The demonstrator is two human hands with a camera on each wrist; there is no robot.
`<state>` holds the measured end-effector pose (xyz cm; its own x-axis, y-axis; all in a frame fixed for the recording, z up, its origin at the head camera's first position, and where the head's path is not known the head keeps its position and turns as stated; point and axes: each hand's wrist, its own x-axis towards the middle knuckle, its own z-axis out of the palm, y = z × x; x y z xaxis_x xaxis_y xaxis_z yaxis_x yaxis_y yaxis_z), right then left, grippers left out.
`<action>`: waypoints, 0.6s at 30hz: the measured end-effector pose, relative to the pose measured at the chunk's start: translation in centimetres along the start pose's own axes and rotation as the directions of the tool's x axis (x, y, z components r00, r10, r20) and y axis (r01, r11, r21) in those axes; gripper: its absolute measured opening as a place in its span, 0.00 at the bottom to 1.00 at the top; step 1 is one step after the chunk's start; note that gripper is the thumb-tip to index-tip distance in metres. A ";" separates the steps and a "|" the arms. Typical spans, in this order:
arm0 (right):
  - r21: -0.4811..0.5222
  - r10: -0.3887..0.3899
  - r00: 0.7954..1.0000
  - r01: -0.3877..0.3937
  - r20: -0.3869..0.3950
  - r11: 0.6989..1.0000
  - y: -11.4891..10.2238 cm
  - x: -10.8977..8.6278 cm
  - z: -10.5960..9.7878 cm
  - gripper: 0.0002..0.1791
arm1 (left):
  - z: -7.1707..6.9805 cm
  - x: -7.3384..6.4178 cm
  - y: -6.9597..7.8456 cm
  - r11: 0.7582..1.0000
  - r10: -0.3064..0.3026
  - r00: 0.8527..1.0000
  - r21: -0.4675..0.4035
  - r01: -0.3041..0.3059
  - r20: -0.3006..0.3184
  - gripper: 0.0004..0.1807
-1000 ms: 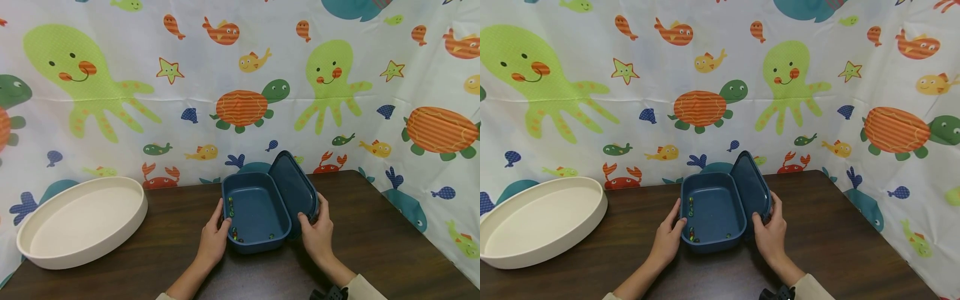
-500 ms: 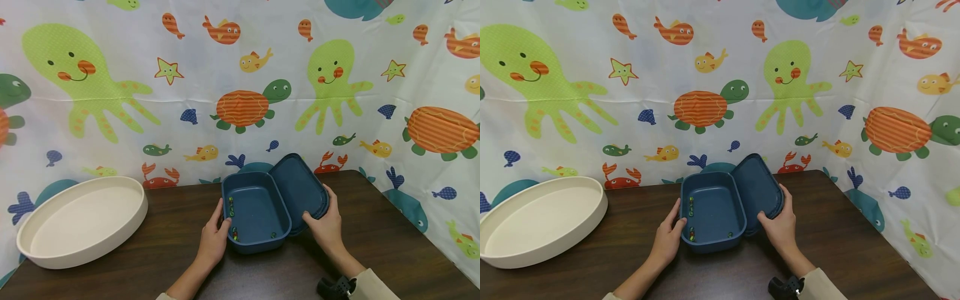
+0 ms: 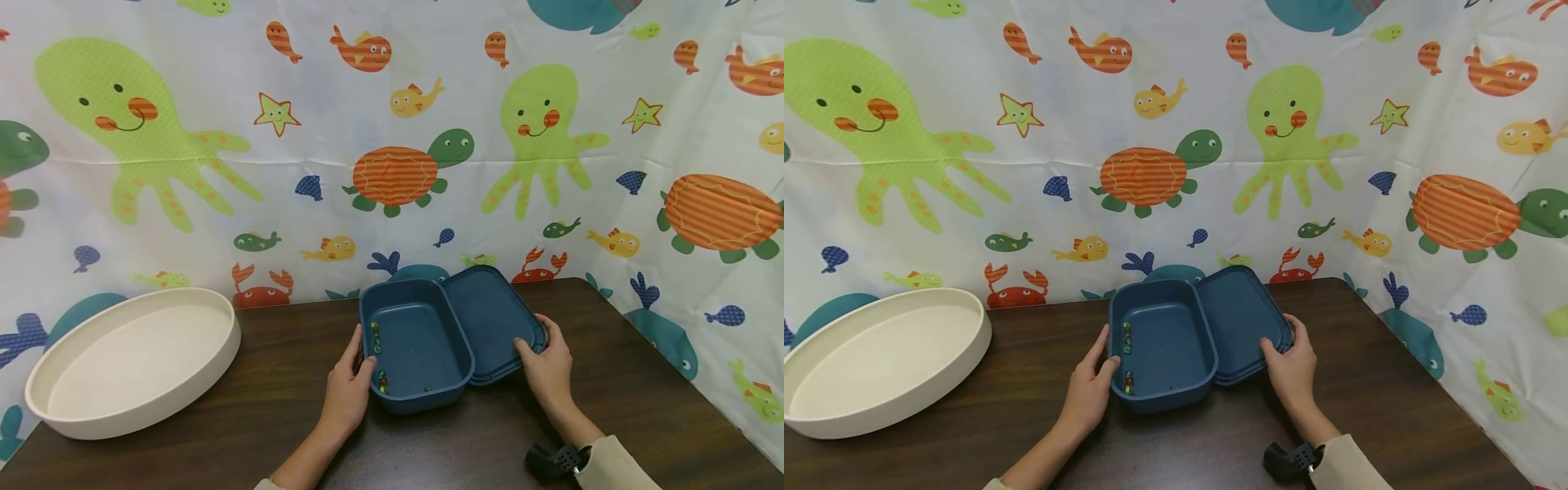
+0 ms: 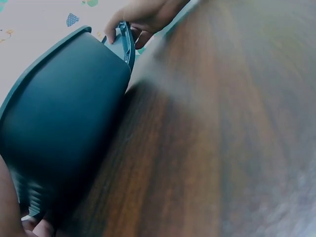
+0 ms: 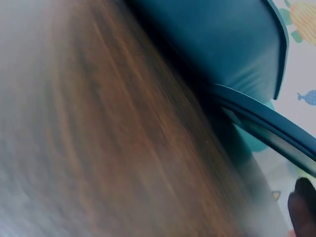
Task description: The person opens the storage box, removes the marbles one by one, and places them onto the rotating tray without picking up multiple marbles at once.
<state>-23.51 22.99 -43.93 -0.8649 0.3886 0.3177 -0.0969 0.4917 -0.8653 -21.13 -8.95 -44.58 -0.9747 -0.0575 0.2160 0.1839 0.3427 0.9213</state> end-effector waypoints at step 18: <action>-0.408 0.030 0.991 0.027 0.133 0.912 1.3 0.6 -2.0 0.44 | 0.7 -1.6 0.6 1.000 -0.014 0.998 -0.013 0.013 -0.057 0.34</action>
<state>-23.16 25.42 -44.14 -0.9252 0.2961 0.2375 0.0890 0.7776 -0.6224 -19.51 -7.97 -44.62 -0.9684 -0.1156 0.2209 0.1725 0.3293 0.9283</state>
